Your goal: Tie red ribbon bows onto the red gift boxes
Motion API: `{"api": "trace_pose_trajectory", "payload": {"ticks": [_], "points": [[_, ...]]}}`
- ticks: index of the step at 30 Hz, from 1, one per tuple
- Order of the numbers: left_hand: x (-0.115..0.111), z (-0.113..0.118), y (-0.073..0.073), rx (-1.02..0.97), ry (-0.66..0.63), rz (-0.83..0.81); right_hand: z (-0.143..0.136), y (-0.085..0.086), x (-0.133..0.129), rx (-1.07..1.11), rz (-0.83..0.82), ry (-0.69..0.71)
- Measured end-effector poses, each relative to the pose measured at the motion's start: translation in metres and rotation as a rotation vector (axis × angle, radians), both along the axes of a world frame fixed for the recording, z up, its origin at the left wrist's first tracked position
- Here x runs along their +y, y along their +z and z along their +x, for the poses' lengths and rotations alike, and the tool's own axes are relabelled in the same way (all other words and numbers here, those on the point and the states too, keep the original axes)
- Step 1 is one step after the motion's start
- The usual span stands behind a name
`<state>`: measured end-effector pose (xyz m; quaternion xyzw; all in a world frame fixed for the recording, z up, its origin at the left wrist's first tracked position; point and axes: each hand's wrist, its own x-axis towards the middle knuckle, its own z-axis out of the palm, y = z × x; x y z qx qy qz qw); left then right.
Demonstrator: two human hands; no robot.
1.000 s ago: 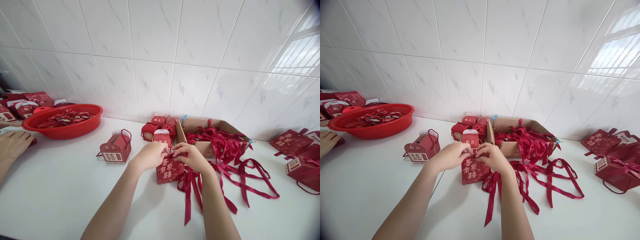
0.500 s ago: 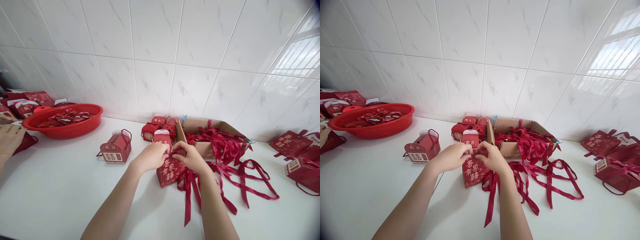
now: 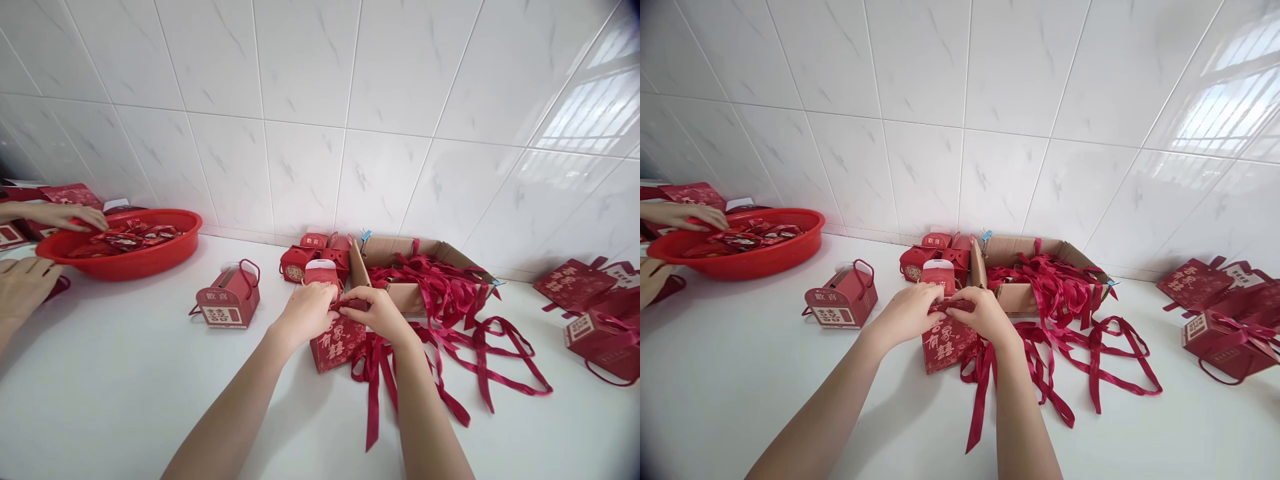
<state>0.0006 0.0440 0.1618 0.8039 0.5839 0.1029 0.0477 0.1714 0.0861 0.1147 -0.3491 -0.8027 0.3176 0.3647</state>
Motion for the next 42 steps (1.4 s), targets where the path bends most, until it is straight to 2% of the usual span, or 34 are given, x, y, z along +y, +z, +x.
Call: {"api": "trace_pose_trajectory", "payload": {"ticks": [7, 22, 32, 34, 36, 42], "points": [[0.003, -0.003, -0.006, -0.078, 0.025, -0.114, 0.002, -0.002, 0.002, -0.018, -0.051, -0.005], [0.01, -0.006, -0.013, -0.173, 0.015, -0.1, 0.001, 0.002, -0.003, -0.072, -0.014, 0.027], [0.007, -0.005, -0.008, -0.128, 0.008, -0.087, -0.001, 0.001, -0.002, -0.054, -0.055, 0.077], [0.003, -0.006, -0.003, -0.114, -0.008, -0.034, -0.001, 0.003, -0.004, -0.041, -0.007, 0.067], [-0.002, -0.008, 0.003, -0.112, -0.057, 0.085, 0.001, 0.009, -0.009, 0.02, 0.08, 0.049], [-0.02, -0.011, 0.016, -0.117, -0.353, 0.787, 0.01, 0.036, -0.037, 0.248, 0.435, -0.003]]}}
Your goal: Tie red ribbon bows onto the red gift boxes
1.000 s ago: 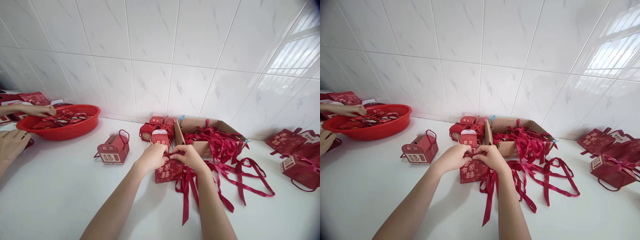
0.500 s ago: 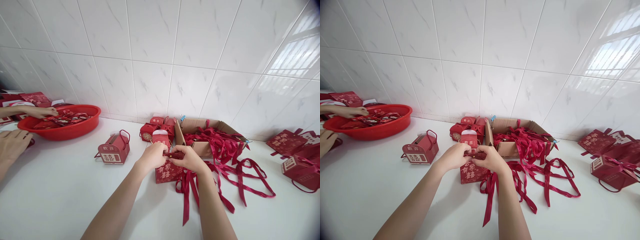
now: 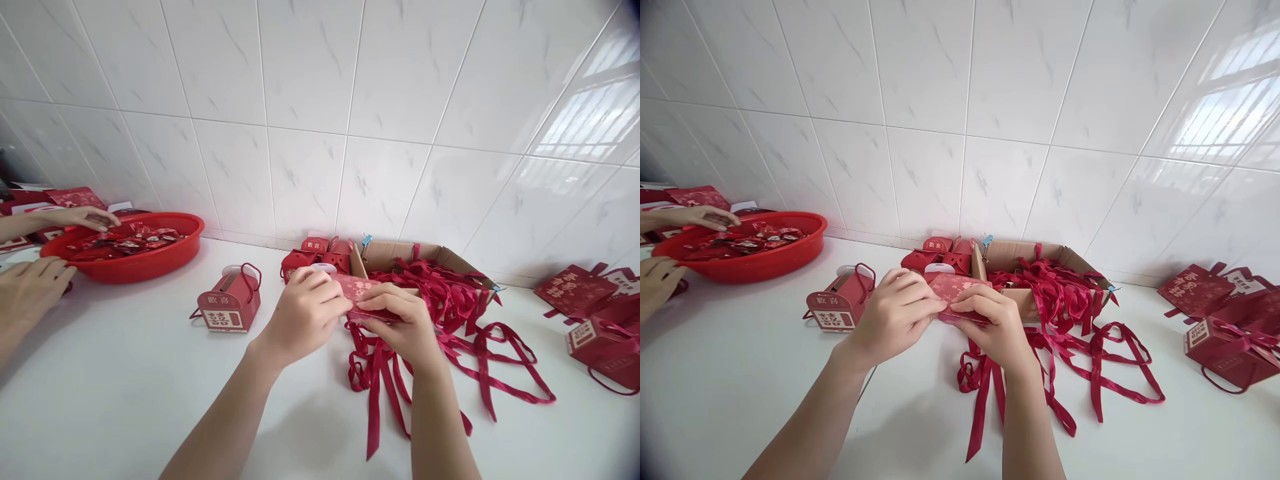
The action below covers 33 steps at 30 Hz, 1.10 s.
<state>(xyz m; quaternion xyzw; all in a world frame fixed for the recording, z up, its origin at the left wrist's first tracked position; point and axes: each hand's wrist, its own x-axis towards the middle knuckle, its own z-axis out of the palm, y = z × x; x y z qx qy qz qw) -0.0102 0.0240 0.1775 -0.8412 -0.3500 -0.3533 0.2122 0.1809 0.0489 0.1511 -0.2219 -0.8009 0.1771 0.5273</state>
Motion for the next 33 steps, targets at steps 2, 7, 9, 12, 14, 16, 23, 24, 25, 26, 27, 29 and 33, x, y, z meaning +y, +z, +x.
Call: {"api": "trace_pose_trajectory", "payload": {"ticks": [2, 7, 9, 12, 14, 16, 23, 24, 25, 26, 27, 29, 33], "points": [[-0.004, 0.0, 0.001, -0.036, -0.07, 0.161, 0.002, 0.007, -0.008, 0.007, 0.077, -0.044], [-0.015, -0.001, 0.007, -0.115, -0.168, 0.26, 0.0, 0.015, -0.021, 0.077, 0.232, -0.065], [-0.019, -0.001, 0.01, -0.143, -0.194, 0.245, -0.002, 0.017, -0.024, 0.109, 0.27, -0.033], [-0.022, 0.0, 0.012, -0.216, -0.238, 0.12, -0.003, 0.018, -0.026, 0.129, 0.257, 0.002], [-0.024, 0.001, 0.012, -0.273, -0.259, -0.028, -0.002, 0.019, -0.028, 0.122, 0.198, -0.001], [-0.027, 0.002, 0.013, -0.299, -0.242, -0.186, 0.0, 0.021, -0.029, 0.081, 0.136, -0.022], [-0.032, 0.002, 0.012, -0.296, -0.155, -0.355, 0.003, 0.021, -0.031, -0.027, 0.217, -0.104], [-0.032, 0.002, 0.012, -0.304, -0.148, -0.341, 0.002, 0.021, -0.03, -0.026, 0.25, -0.121], [-0.031, 0.002, 0.011, -0.31, -0.14, -0.324, 0.001, 0.021, -0.03, -0.024, 0.277, -0.148], [-0.03, 0.002, 0.01, -0.312, -0.13, -0.307, 0.0, 0.02, -0.03, -0.022, 0.296, -0.185], [-0.029, 0.002, 0.009, -0.314, -0.12, -0.288, -0.001, 0.02, -0.03, -0.019, 0.311, -0.227], [-0.028, 0.003, 0.007, -0.317, -0.099, -0.257, -0.003, 0.02, -0.03, -0.015, 0.322, -0.294], [-0.028, 0.003, 0.007, -0.32, -0.085, -0.257, -0.005, 0.019, -0.029, -0.056, 0.254, -0.275]]}}
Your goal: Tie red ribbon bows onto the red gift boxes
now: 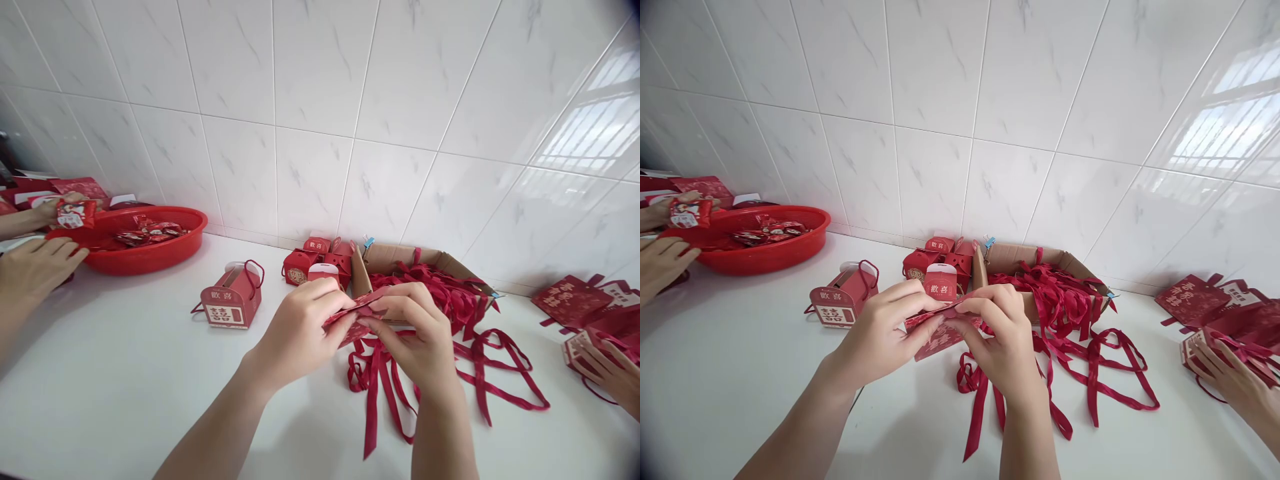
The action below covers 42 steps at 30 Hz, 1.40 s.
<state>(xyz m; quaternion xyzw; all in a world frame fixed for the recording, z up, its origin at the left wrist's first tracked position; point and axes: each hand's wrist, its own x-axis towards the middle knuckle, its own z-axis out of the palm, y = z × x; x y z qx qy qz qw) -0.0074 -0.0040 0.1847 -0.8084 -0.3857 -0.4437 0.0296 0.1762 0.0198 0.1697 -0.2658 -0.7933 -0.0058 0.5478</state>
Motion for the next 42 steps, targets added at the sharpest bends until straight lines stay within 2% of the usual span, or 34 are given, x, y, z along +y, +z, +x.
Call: {"api": "trace_pose_trajectory", "payload": {"ticks": [5, 10, 15, 27, 42], "points": [[0.0, -0.004, 0.003, 0.069, -0.031, -0.114, 0.0, -0.002, 0.001, 0.015, -0.11, 0.029], [0.001, -0.011, 0.007, 0.09, -0.041, -0.195, 0.003, -0.002, 0.002, -0.029, -0.087, 0.091], [0.002, -0.016, 0.007, 0.073, -0.038, -0.181, 0.005, -0.001, 0.003, -0.066, -0.079, 0.171], [0.0, -0.012, 0.006, 0.047, -0.061, -0.14, 0.003, -0.002, 0.003, -0.021, 0.031, 0.176], [0.0, -0.01, 0.004, 0.065, -0.025, -0.081, 0.002, 0.0, 0.001, -0.059, 0.068, 0.184]]}}
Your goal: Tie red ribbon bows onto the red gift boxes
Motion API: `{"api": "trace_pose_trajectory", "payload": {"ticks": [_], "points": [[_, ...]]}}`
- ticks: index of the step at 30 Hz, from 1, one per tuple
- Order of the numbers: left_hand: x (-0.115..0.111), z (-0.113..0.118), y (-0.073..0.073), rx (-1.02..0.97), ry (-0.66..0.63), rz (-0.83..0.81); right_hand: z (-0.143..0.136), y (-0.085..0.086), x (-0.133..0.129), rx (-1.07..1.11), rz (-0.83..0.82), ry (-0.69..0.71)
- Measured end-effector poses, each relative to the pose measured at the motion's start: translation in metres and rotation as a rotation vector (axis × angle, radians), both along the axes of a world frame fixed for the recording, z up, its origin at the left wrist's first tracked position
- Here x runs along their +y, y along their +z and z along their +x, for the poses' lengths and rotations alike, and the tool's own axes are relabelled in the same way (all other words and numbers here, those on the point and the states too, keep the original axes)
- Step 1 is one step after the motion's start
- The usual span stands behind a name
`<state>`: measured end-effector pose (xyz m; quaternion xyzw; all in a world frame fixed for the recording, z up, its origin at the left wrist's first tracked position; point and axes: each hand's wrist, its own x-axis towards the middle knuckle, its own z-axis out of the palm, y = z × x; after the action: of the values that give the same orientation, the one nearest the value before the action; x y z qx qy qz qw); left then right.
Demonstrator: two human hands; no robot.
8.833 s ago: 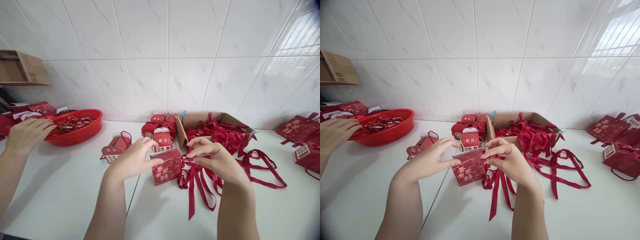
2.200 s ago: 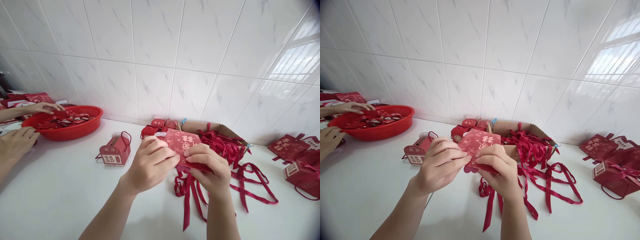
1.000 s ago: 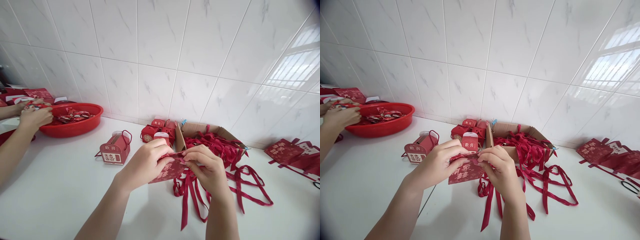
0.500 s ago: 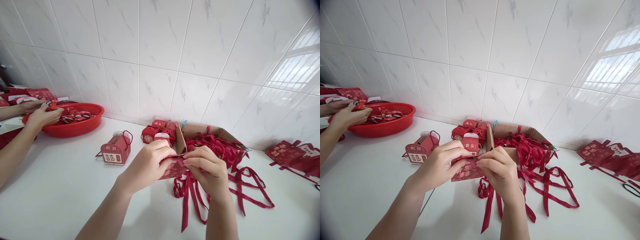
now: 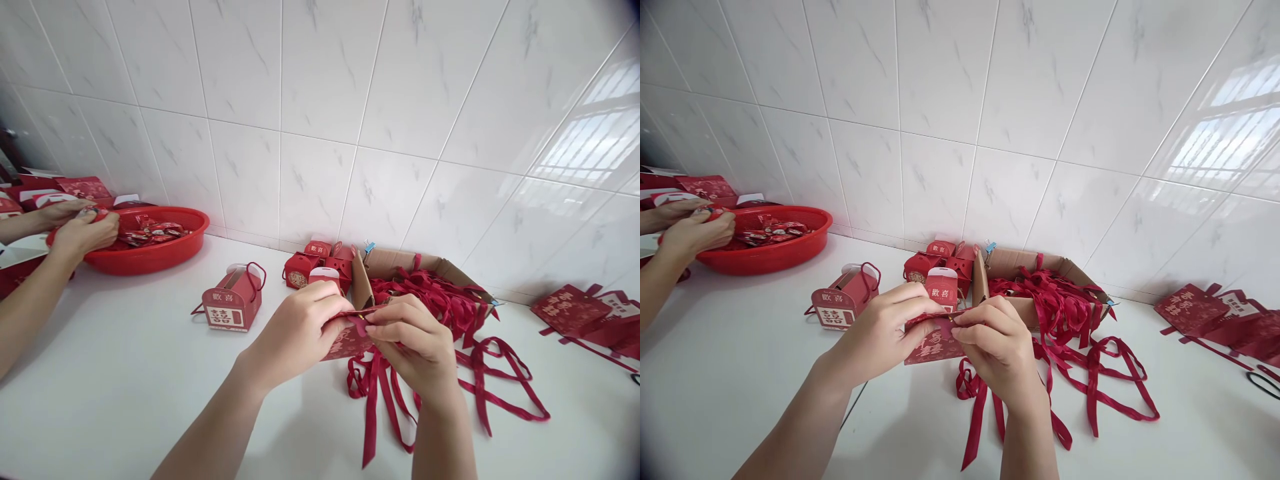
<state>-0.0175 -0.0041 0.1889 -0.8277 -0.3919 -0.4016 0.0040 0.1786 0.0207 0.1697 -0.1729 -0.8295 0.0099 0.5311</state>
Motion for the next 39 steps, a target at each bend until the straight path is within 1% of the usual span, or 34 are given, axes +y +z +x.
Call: {"api": "trace_pose_trajectory", "payload": {"ticks": [14, 19, 21, 25, 27, 30, 32, 34, 37, 39], "points": [[-0.002, 0.002, 0.003, 0.023, -0.012, 0.04, -0.002, -0.002, 0.0, 0.027, -0.01, -0.031], [-0.001, 0.002, 0.004, 0.049, -0.036, 0.136, -0.002, 0.001, -0.002, 0.049, 0.039, -0.118], [-0.001, 0.001, 0.003, 0.053, -0.05, 0.155, -0.002, 0.0, -0.002, 0.087, -0.017, -0.115], [0.0, 0.002, 0.003, 0.059, -0.059, 0.163, -0.004, -0.007, 0.0, 0.153, -0.274, 0.015], [0.0, 0.002, 0.003, 0.065, -0.05, 0.17, -0.006, -0.01, 0.002, 0.151, -0.3, 0.034], [0.001, 0.003, 0.003, 0.078, -0.036, 0.166, -0.009, -0.011, 0.004, 0.149, -0.269, 0.007], [0.001, 0.003, 0.003, 0.085, -0.002, 0.139, -0.011, -0.01, 0.005, 0.159, -0.283, -0.021], [0.002, 0.006, 0.002, 0.091, 0.062, 0.09, -0.013, -0.01, 0.006, 0.193, -0.344, -0.062], [0.006, 0.015, -0.002, 0.066, 0.167, 0.02, -0.02, -0.012, 0.008, 0.292, -0.49, -0.14], [0.009, 0.022, -0.007, 0.019, 0.235, 0.004, -0.026, -0.014, 0.009, 0.38, -0.59, -0.15]]}}
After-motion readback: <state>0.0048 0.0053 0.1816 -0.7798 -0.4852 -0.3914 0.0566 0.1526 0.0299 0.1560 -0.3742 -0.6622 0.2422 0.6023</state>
